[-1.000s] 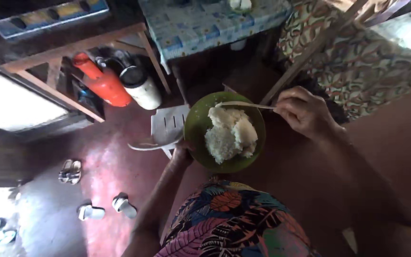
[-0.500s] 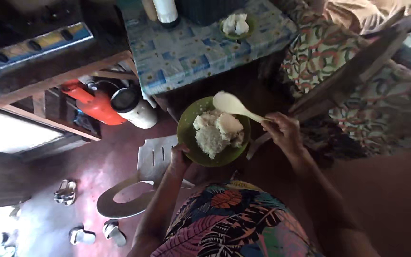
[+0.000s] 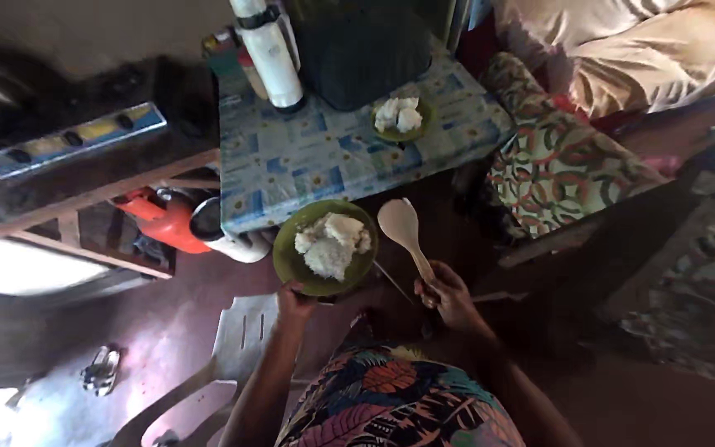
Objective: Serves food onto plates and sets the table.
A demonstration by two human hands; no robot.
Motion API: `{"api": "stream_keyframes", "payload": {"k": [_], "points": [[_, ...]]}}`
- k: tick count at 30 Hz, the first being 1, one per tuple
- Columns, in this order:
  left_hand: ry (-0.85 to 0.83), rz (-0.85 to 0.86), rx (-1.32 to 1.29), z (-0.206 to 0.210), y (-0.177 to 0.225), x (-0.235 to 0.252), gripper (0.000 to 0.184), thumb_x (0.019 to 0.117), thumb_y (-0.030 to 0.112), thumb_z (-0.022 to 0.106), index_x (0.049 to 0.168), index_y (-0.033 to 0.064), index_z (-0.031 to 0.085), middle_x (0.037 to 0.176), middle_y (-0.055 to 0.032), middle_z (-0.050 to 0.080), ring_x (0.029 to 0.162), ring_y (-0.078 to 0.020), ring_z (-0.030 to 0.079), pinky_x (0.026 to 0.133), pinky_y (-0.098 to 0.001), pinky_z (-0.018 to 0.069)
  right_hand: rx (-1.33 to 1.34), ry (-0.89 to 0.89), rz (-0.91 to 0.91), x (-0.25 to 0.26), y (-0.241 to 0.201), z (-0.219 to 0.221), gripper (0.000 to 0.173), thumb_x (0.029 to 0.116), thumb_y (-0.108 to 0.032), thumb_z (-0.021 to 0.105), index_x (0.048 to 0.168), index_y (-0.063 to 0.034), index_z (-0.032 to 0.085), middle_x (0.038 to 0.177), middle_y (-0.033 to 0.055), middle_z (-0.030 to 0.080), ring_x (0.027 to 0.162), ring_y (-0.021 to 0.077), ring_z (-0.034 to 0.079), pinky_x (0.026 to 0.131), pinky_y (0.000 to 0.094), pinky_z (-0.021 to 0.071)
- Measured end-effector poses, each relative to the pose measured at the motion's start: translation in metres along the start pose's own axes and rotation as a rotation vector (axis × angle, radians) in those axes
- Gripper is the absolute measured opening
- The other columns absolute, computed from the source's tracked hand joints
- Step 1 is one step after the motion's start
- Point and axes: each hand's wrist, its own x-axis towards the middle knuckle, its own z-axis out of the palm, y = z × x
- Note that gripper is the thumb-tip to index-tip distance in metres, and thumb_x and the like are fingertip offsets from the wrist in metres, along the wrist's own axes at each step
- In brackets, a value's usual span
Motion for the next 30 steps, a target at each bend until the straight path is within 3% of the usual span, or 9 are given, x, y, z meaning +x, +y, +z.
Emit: {"api": "stream_keyframes", "payload": {"k": [5, 7, 11, 16, 20, 25, 27, 28, 30], "points": [[0.088, 0.116, 0.000, 0.046, 0.032, 0.092, 0.017, 0.0937, 0.003, 0.038, 0.102, 0.0140, 0.048, 0.086, -0.0035, 0.060, 0.073, -0.0144, 0.062, 0.062, -0.0339, 0.0546, -0.119, 0.209, -0.192, 0.029, 0.015, -0.042, 0.034, 0.1009, -0.008, 0.044, 0.131, 0.0064, 0.044, 0.084, -0.0027, 0.066, 0.062, 0.0005, 0.056, 0.057, 0.0164, 0.0482], [0.094, 0.122, 0.011, 0.063, 0.045, 0.138, 0.018, 0.0945, 0.004, 0.038, 0.107, 0.0134, 0.047, 0.092, -0.0050, 0.059, 0.078, -0.0151, 0.061, 0.066, -0.0348, 0.0547, -0.123, 0.291, -0.208, 0.034, 0.023, -0.048, 0.032, 0.1005, -0.008, 0.046, 0.130, 0.0046, 0.047, 0.085, -0.0030, 0.068, 0.065, 0.0014, 0.060, 0.059, 0.0173, 0.0505], [0.145, 0.104, 0.053, 0.093, 0.071, 0.230, 0.025, 0.0965, 0.006, 0.037, 0.121, 0.0096, 0.045, 0.105, -0.0102, 0.055, 0.090, -0.0206, 0.060, 0.076, -0.0406, 0.0544, -0.065, 0.574, -0.192, 0.040, 0.024, -0.055, 0.026, 0.0972, -0.006, 0.044, 0.121, -0.0031, 0.053, 0.081, -0.0071, 0.069, 0.060, 0.0005, 0.059, 0.055, 0.0165, 0.0504], [0.168, 0.078, 0.102, 0.119, 0.089, 0.313, 0.033, 0.0987, 0.007, 0.035, 0.131, 0.0088, 0.042, 0.119, -0.0114, 0.054, 0.102, -0.0213, 0.059, 0.084, -0.0423, 0.0533, 0.061, 0.816, -0.012, 0.050, 0.008, -0.060, 0.027, 0.0962, -0.002, 0.035, 0.113, -0.0085, 0.055, 0.080, -0.0073, 0.070, 0.063, 0.0030, 0.065, 0.058, 0.0194, 0.0554], [0.193, -0.001, 0.255, 0.121, 0.105, 0.363, 0.027, 0.0974, 0.009, 0.037, 0.123, 0.0107, 0.047, 0.112, -0.0085, 0.057, 0.097, -0.0185, 0.059, 0.080, -0.0407, 0.0527, 0.104, 0.778, -0.045, 0.087, 0.002, -0.071, 0.027, 0.0899, -0.006, 0.044, 0.105, -0.0165, 0.064, 0.088, -0.0057, 0.073, 0.076, 0.0053, 0.068, 0.069, 0.0214, 0.0573], [0.109, -0.137, 0.643, 0.140, 0.149, 0.419, 0.026, 0.0931, 0.004, 0.042, 0.117, 0.0124, 0.049, 0.100, -0.0045, 0.057, 0.083, -0.0134, 0.058, 0.072, -0.0349, 0.0520, -0.055, 0.701, 0.016, 0.167, -0.019, -0.067, 0.024, 0.0829, -0.008, 0.044, 0.094, -0.0145, 0.065, 0.067, -0.0105, 0.062, 0.054, 0.0005, 0.056, 0.052, 0.0188, 0.0486], [0.040, -0.174, 0.930, 0.163, 0.174, 0.432, 0.039, 0.0916, -0.002, 0.047, 0.128, 0.0096, 0.049, 0.102, -0.0062, 0.057, 0.080, -0.0114, 0.057, 0.068, -0.0293, 0.0511, -0.104, 0.616, 0.042, 0.197, -0.030, -0.061, 0.025, 0.0822, -0.007, 0.046, 0.092, -0.0141, 0.067, 0.065, -0.0111, 0.061, 0.052, -0.0004, 0.054, 0.051, 0.0182, 0.0475], [-0.017, -0.189, 1.086, 0.175, 0.186, 0.437, 0.043, 0.0934, -0.002, 0.048, 0.135, 0.0075, 0.047, 0.107, -0.0094, 0.057, 0.083, -0.0135, 0.056, 0.072, -0.0310, 0.0505, -0.146, 0.568, 0.058, 0.212, -0.037, -0.057, 0.025, 0.0831, -0.006, 0.045, 0.093, -0.0136, 0.067, 0.065, -0.0118, 0.061, 0.053, -0.0010, 0.053, 0.051, 0.0178, 0.0468], [-0.135, -0.193, 1.322, 0.191, 0.201, 0.451, 0.051, 0.0958, -0.004, 0.049, 0.146, 0.0041, 0.042, 0.127, -0.0218, 0.056, 0.100, -0.0265, 0.059, 0.085, -0.0434, 0.0524, -0.238, 0.490, 0.082, 0.241, -0.049, -0.051, 0.027, 0.0830, -0.004, 0.046, 0.097, -0.0109, 0.067, 0.067, -0.0134, 0.061, 0.054, -0.0026, 0.053, 0.053, 0.0165, 0.0470]]}}
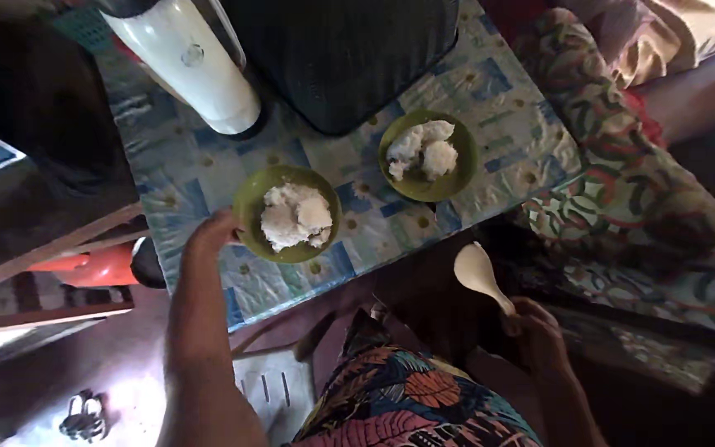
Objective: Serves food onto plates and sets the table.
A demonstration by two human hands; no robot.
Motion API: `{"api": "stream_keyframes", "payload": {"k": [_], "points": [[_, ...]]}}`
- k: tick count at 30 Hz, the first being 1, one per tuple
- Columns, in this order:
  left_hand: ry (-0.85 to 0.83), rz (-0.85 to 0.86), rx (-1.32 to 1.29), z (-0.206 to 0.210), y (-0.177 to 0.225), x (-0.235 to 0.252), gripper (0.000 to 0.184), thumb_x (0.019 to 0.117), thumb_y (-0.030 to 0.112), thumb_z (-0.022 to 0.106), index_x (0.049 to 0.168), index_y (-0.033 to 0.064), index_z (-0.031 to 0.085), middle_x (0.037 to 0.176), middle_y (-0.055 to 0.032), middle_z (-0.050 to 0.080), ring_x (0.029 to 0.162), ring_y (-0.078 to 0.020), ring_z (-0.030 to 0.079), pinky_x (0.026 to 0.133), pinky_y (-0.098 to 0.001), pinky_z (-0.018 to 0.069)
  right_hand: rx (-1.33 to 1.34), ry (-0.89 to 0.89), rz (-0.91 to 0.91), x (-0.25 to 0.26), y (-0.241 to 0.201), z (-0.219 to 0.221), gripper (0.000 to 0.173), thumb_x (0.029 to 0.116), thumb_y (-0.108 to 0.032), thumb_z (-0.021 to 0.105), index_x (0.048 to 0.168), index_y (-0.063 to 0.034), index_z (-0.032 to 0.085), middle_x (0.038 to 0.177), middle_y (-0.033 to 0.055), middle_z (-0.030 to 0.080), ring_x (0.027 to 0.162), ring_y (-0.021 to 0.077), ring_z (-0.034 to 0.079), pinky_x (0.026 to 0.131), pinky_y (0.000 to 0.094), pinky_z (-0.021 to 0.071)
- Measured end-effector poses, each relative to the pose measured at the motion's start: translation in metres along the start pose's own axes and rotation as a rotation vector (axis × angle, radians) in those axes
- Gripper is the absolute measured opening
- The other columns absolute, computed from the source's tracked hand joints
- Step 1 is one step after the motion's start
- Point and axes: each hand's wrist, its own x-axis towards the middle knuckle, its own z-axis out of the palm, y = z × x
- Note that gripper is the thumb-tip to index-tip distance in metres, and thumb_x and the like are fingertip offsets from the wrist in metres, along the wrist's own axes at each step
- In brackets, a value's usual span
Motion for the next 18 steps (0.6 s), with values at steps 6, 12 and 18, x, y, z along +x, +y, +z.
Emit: {"api": "stream_keyframes", "payload": {"k": [6, 12, 18], "points": [[0.006, 0.174, 0.423, 0.004, 0.023, 0.047, 0.046, 0.1014, 0.007, 0.057, 0.145, -0.0014, 0.048, 0.138, -0.0337, 0.054, 0.121, -0.0498, 0.058, 0.100, -0.0660, 0.0465, -0.339, -0.231, -0.019, 0.074, -0.068, 0.059, 0.020, 0.0937, -0.004, 0.057, 0.112, 0.0013, 0.065, 0.083, -0.0072, 0.065, 0.066, -0.0030, 0.057, 0.064, 0.0149, 0.0508], [0.091, 0.489, 0.452, 0.011, 0.038, 0.060, 0.050, 0.0984, 0.000, 0.055, 0.148, 0.0007, 0.049, 0.136, -0.0312, 0.058, 0.129, -0.0492, 0.054, 0.108, -0.0643, 0.0407, -0.806, -0.343, -0.166, 0.149, -0.115, 0.152, 0.031, 0.0986, -0.008, 0.066, 0.128, 0.0026, 0.065, 0.120, 0.0234, 0.068, 0.103, 0.0285, 0.067, 0.093, 0.0470, 0.0541], [0.158, 0.455, 0.254, -0.013, 0.005, 0.006, 0.041, 0.1025, 0.009, 0.055, 0.142, -0.0038, 0.053, 0.138, -0.0288, 0.057, 0.125, -0.0402, 0.058, 0.106, -0.0531, 0.0454, -0.945, -0.546, -0.243, 0.147, -0.109, 0.198, 0.027, 0.1003, -0.010, 0.064, 0.124, 0.0002, 0.069, 0.108, 0.0219, 0.071, 0.088, 0.0320, 0.067, 0.083, 0.0526, 0.0533]]}}
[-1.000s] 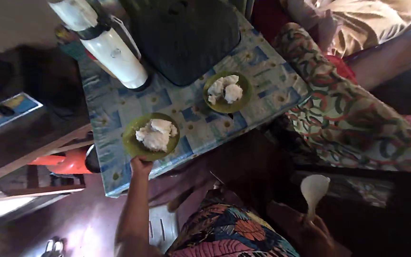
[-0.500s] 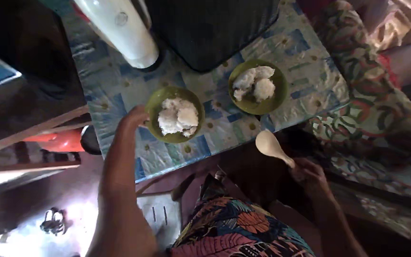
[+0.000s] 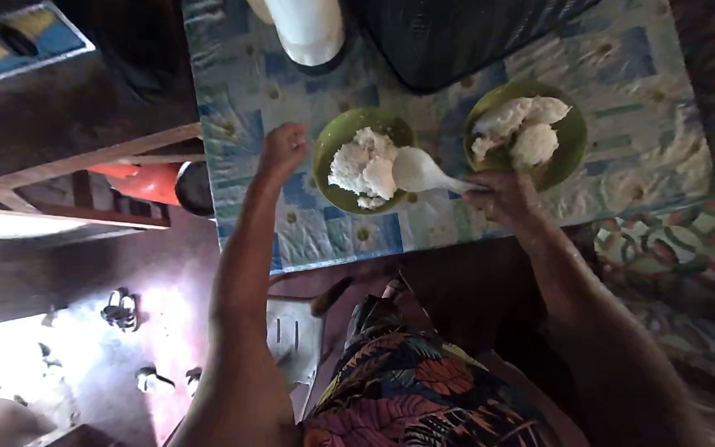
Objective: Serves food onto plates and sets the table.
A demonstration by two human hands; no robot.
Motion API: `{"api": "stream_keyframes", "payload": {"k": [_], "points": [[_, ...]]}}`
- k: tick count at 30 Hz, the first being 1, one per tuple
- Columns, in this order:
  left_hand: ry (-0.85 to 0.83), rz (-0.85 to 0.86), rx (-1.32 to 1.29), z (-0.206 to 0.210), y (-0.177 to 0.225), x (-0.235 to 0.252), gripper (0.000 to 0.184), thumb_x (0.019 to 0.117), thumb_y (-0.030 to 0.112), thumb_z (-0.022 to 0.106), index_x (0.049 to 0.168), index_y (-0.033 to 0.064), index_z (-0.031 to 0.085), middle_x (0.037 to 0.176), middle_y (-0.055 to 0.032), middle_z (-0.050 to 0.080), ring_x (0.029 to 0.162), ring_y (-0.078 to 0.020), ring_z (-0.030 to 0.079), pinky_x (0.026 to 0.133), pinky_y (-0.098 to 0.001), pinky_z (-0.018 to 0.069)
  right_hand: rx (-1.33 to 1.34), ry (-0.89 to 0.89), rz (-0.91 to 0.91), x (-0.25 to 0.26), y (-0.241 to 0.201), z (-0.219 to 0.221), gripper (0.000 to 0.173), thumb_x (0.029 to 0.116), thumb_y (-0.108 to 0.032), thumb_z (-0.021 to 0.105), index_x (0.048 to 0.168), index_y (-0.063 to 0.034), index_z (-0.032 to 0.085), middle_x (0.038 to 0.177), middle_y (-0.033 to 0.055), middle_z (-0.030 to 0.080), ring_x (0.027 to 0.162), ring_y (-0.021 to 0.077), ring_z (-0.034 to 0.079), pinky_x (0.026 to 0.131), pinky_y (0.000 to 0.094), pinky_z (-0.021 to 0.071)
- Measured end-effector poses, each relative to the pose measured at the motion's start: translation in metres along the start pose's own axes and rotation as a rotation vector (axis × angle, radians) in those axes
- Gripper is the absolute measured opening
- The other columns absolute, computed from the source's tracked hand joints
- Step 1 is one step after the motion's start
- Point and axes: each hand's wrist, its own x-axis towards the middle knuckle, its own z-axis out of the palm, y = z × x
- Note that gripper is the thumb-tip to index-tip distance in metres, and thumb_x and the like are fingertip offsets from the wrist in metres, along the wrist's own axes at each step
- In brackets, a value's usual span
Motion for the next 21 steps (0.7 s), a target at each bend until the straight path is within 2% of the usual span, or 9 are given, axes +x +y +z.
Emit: {"api": "stream_keyframes", "payload": {"k": [1, 4, 7, 8, 10, 12, 18, 21], "points": [[0.009, -0.066, -0.069, 0.002, -0.007, -0.015, 0.041, 0.1030, 0.010, 0.056, 0.141, -0.0048, 0.052, 0.135, -0.0289, 0.058, 0.120, -0.0381, 0.061, 0.103, -0.0513, 0.0479, 0.004, -0.011, -0.006, -0.005, -0.003, 0.006, 0.027, 0.1004, -0.010, 0.064, 0.124, 0.0004, 0.069, 0.109, 0.0223, 0.071, 0.089, 0.0331, 0.069, 0.085, 0.0539, 0.0544], [0.005, -0.255, -0.361, 0.032, -0.029, -0.049, 0.044, 0.1054, 0.015, 0.053, 0.144, -0.0042, 0.046, 0.123, -0.0251, 0.062, 0.091, -0.0244, 0.066, 0.082, -0.0384, 0.0561, 0.022, 0.004, -0.019, -0.015, -0.007, 0.021, 0.027, 0.1004, -0.011, 0.064, 0.124, 0.0018, 0.069, 0.113, 0.0247, 0.070, 0.099, 0.0375, 0.069, 0.090, 0.0582, 0.0520], [-0.038, -0.306, -0.654, 0.066, -0.034, -0.057, 0.037, 0.1078, 0.021, 0.048, 0.138, -0.0006, 0.050, 0.103, -0.0144, 0.067, 0.076, -0.0158, 0.068, 0.071, -0.0327, 0.0595, -0.005, -0.010, 0.034, -0.014, -0.016, 0.025, 0.027, 0.1015, -0.011, 0.062, 0.124, 0.0006, 0.070, 0.116, 0.0249, 0.070, 0.108, 0.0400, 0.067, 0.096, 0.0604, 0.0489], [-0.047, -0.313, -0.712, 0.074, -0.032, -0.056, 0.034, 0.1080, 0.021, 0.048, 0.136, 0.0004, 0.049, 0.102, -0.0136, 0.067, 0.076, -0.0160, 0.069, 0.070, -0.0330, 0.0604, -0.031, -0.026, 0.055, -0.012, -0.019, 0.025, 0.027, 0.1017, -0.012, 0.061, 0.124, -0.0005, 0.070, 0.116, 0.0243, 0.070, 0.109, 0.0406, 0.066, 0.096, 0.0618, 0.0489], [-0.016, -0.349, -0.746, 0.084, -0.023, -0.055, 0.040, 0.1065, 0.014, 0.051, 0.143, 0.0000, 0.045, 0.118, -0.0210, 0.063, 0.083, -0.0218, 0.069, 0.074, -0.0369, 0.0602, -0.103, -0.055, 0.084, -0.011, -0.027, 0.024, 0.027, 0.1021, -0.014, 0.061, 0.125, -0.0018, 0.070, 0.118, 0.0248, 0.069, 0.112, 0.0436, 0.065, 0.096, 0.0657, 0.0474], [0.017, -0.385, -0.736, 0.088, -0.018, -0.054, 0.045, 0.1040, 0.006, 0.050, 0.148, 0.0017, 0.041, 0.129, -0.0242, 0.058, 0.087, -0.0246, 0.069, 0.074, -0.0379, 0.0598, -0.206, -0.070, 0.108, -0.010, -0.040, 0.024, 0.029, 0.1029, -0.017, 0.059, 0.127, -0.0040, 0.070, 0.120, 0.0251, 0.069, 0.115, 0.0461, 0.064, 0.094, 0.0680, 0.0464], [0.031, -0.385, -0.735, 0.091, -0.018, -0.055, 0.045, 0.1037, 0.002, 0.049, 0.148, 0.0029, 0.041, 0.126, -0.0249, 0.060, 0.087, -0.0245, 0.069, 0.075, -0.0375, 0.0595, -0.428, -0.078, 0.076, -0.002, -0.068, 0.032, 0.026, 0.1029, -0.018, 0.055, 0.113, -0.0016, 0.071, 0.107, 0.0273, 0.070, 0.105, 0.0478, 0.066, 0.082, 0.0661, 0.0489], [0.024, -0.407, -0.694, 0.089, -0.018, -0.051, 0.044, 0.1027, 0.001, 0.051, 0.146, 0.0027, 0.044, 0.122, -0.0236, 0.062, 0.082, -0.0220, 0.069, 0.072, -0.0354, 0.0596, -0.356, -0.121, 0.107, 0.016, -0.073, 0.038, 0.028, 0.1035, -0.019, 0.056, 0.120, -0.0016, 0.070, 0.117, 0.0259, 0.069, 0.113, 0.0456, 0.064, 0.090, 0.0654, 0.0481]]}}
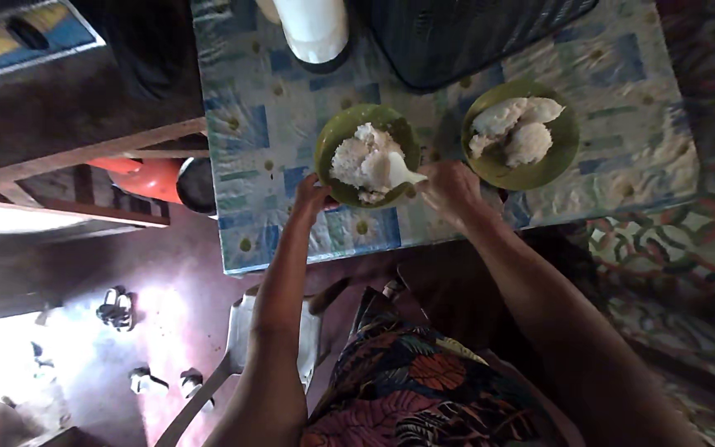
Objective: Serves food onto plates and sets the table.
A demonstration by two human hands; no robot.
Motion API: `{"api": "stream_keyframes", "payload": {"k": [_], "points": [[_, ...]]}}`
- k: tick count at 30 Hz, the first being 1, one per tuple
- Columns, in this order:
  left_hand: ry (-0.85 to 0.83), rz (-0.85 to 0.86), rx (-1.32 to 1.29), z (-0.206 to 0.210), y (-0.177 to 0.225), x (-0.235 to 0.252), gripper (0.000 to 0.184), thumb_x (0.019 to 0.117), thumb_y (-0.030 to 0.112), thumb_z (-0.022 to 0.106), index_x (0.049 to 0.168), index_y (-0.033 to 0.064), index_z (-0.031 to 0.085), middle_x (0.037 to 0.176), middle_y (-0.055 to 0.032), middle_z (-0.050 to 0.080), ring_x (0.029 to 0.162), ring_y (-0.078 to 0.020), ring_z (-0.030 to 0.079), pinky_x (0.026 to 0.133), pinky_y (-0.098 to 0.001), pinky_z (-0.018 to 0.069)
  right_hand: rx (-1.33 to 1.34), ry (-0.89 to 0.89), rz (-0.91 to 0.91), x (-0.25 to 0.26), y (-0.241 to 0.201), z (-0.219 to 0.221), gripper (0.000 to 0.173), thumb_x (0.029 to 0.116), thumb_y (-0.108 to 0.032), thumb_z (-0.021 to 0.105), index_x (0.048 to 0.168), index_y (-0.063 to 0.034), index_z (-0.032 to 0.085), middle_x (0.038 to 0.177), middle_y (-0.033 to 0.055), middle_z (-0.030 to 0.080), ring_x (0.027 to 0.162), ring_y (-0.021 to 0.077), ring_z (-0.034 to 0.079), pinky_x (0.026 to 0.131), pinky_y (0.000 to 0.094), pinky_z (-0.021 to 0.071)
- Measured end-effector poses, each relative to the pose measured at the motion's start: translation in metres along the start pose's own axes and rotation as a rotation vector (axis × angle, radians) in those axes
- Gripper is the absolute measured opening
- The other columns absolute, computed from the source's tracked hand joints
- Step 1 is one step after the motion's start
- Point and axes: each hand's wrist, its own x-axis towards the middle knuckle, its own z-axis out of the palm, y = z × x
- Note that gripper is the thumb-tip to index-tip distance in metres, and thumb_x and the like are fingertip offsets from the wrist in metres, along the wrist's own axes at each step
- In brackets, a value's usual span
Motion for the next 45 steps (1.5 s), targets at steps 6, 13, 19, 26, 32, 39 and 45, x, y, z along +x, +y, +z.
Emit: {"api": "stream_keyframes", "payload": {"k": [6, 13, 19, 26, 32, 39, 45], "points": [[-0.036, 0.057, 0.174, -0.011, 0.000, -0.003, 0.044, 0.1025, 0.010, 0.058, 0.146, 0.0062, 0.049, 0.116, -0.0215, 0.066, 0.077, -0.0211, 0.068, 0.069, -0.0349, 0.0590, 0.306, -0.021, 0.061, 0.027, 0.029, 0.032, 0.030, 0.1032, -0.020, 0.060, 0.128, -0.0048, 0.068, 0.126, 0.0237, 0.067, 0.118, 0.0425, 0.062, 0.097, 0.0638, 0.0472], [0.022, 0.567, 0.974, 0.012, 0.054, -0.028, 0.053, 0.0884, 0.018, 0.078, 0.138, 0.0074, 0.064, 0.154, -0.0290, 0.041, 0.142, -0.0527, 0.035, 0.112, -0.0715, 0.0251, 0.718, 0.068, 0.033, 0.037, 0.065, 0.074, 0.030, 0.1005, -0.008, 0.061, 0.129, 0.0011, 0.066, 0.118, 0.0209, 0.069, 0.103, 0.0285, 0.066, 0.093, 0.0459, 0.0517], [-0.068, 0.770, 1.045, 0.048, 0.067, -0.027, 0.035, 0.0890, 0.015, 0.076, 0.123, 0.0089, 0.073, 0.159, -0.0244, 0.037, 0.150, -0.0495, 0.024, 0.118, -0.0725, 0.0081, 0.967, 0.091, 0.089, 0.022, 0.071, 0.080, 0.027, 0.1020, -0.008, 0.059, 0.126, 0.0031, 0.064, 0.107, 0.0122, 0.067, 0.081, 0.0085, 0.058, 0.075, 0.0254, 0.0500], [-0.061, 0.854, 0.999, 0.045, 0.108, -0.043, 0.047, 0.0889, 0.025, 0.078, 0.133, 0.0114, 0.067, 0.160, -0.0246, 0.035, 0.152, -0.0468, 0.024, 0.118, -0.0738, 0.0054, 1.108, 0.129, 0.015, 0.013, 0.065, 0.057, 0.021, 0.1023, -0.007, 0.057, 0.119, 0.0027, 0.065, 0.087, 0.0019, 0.063, 0.063, 0.0003, 0.050, 0.058, 0.0170, 0.0429], [0.069, 0.831, 0.767, 0.020, 0.112, -0.042, 0.052, 0.0928, 0.024, 0.072, 0.139, 0.0033, 0.061, 0.156, -0.0298, 0.039, 0.147, -0.0488, 0.032, 0.118, -0.0681, 0.0193, 1.229, 0.225, -0.005, 0.011, 0.087, 0.043, 0.022, 0.1014, -0.004, 0.055, 0.121, 0.0024, 0.064, 0.089, -0.0003, 0.063, 0.061, -0.0011, 0.048, 0.054, 0.0155, 0.0415], [0.097, 0.635, 0.673, -0.006, 0.039, -0.037, 0.044, 0.0967, 0.016, 0.068, 0.136, -0.0028, 0.061, 0.152, -0.0325, 0.042, 0.144, -0.0477, 0.037, 0.117, -0.0621, 0.0303, 1.213, 0.480, 0.084, -0.014, 0.157, 0.020, 0.018, 0.1004, -0.005, 0.058, 0.115, 0.0011, 0.066, 0.078, -0.0041, 0.060, 0.052, -0.0029, 0.043, 0.048, 0.0146, 0.0381], [0.165, 0.618, 0.617, -0.035, -0.011, -0.041, 0.039, 0.0980, 0.011, 0.065, 0.132, -0.0076, 0.061, 0.144, -0.0341, 0.050, 0.140, -0.0466, 0.042, 0.117, -0.0554, 0.0333, 0.361, 0.466, 0.367, -0.041, 0.184, -0.024, 0.034, 0.1015, -0.018, 0.057, 0.132, -0.0079, 0.068, 0.125, 0.0245, 0.068, 0.119, 0.0437, 0.062, 0.098, 0.0667, 0.0447]]}}
